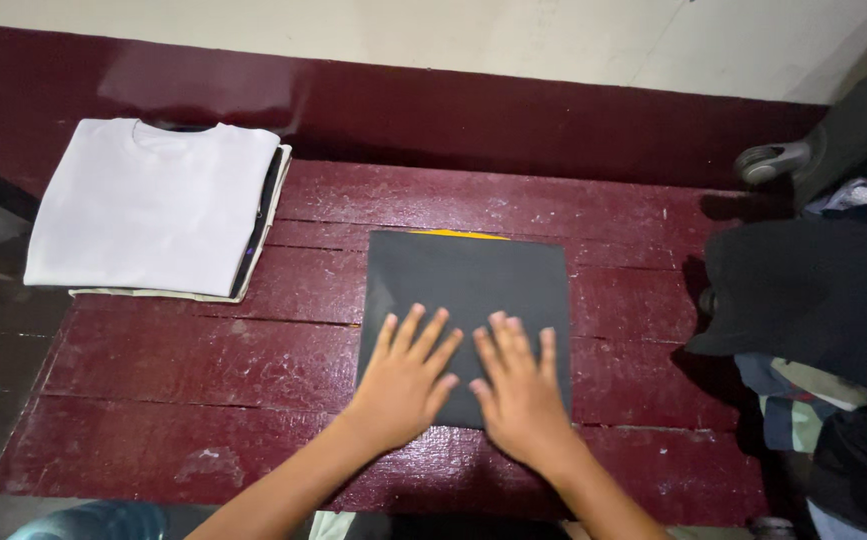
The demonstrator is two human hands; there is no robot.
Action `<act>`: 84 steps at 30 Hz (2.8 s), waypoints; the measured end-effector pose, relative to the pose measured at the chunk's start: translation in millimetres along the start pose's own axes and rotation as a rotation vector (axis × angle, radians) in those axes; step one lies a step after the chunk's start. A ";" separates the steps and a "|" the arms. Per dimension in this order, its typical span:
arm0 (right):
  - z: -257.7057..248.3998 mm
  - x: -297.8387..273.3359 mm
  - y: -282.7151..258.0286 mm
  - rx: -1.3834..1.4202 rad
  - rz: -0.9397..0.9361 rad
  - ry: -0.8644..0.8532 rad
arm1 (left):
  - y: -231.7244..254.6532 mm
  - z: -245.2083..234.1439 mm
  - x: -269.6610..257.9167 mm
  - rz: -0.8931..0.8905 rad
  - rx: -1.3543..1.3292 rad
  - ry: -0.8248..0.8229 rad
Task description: The person folds a yellow and grey garment by hand on a wooden surface, smoothing the fabric and aligning the edges before placing it on top of another folded shirt.
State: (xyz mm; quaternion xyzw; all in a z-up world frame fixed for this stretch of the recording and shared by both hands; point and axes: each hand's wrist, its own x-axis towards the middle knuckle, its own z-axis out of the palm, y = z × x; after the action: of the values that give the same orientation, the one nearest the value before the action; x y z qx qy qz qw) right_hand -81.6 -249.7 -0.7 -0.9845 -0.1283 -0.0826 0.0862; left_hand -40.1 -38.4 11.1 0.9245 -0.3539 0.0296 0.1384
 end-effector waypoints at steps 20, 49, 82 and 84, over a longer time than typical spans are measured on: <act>-7.7 -37.1 51.2 -0.010 0.300 -0.003 | -17.4 -8.3 60.9 0.213 -0.236 0.170; -40.1 -77.5 20.5 0.170 0.173 -0.704 | 32.8 35.8 61.0 0.136 -0.110 -0.019; -15.1 -48.7 72.3 0.309 0.693 -0.204 | -29.7 -10.5 -79.4 -0.583 -0.139 0.180; -18.2 -42.3 76.0 0.315 0.693 -0.211 | -31.0 -11.7 -74.3 -0.587 -0.139 0.064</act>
State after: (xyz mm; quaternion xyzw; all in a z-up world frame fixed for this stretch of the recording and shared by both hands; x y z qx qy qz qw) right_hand -104.2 -335.6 -2.1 -0.9472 0.1924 0.0738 0.2455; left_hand -74.6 34.9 3.7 0.9742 -0.0684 -0.0071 0.2151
